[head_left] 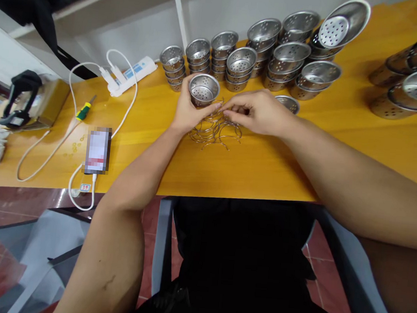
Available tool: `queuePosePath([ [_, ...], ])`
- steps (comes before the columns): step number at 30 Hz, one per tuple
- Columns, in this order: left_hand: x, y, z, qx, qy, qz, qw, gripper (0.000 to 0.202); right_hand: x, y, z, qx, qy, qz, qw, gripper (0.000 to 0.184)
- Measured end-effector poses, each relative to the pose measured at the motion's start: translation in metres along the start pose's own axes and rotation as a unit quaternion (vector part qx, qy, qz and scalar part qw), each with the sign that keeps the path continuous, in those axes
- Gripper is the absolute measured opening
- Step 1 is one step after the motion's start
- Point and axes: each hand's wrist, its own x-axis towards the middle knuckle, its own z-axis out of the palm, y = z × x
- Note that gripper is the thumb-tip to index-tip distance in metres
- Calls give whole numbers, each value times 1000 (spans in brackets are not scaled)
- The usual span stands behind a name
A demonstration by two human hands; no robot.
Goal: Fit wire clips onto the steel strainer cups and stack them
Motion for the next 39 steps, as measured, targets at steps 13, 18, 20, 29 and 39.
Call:
queuePosePath([
  [13,-4,-1,9,-32,-79,57,995,109,2,-16,9,66,162,10,984,77],
  [18,-10,9,20,-31,-103,85,991,111,6,-8,12,36,173,18,984,71],
  [20,-11,13,22,-32,-100,95,990,111,8,-4,14,23,184,30,982,65],
  [29,-13,29,26,-20,-103,110,988,122,10,-7,20,-28,193,75,978,42],
  [39,-13,20,19,-34,-110,64,991,107,12,-21,16,68,173,70,980,55],
])
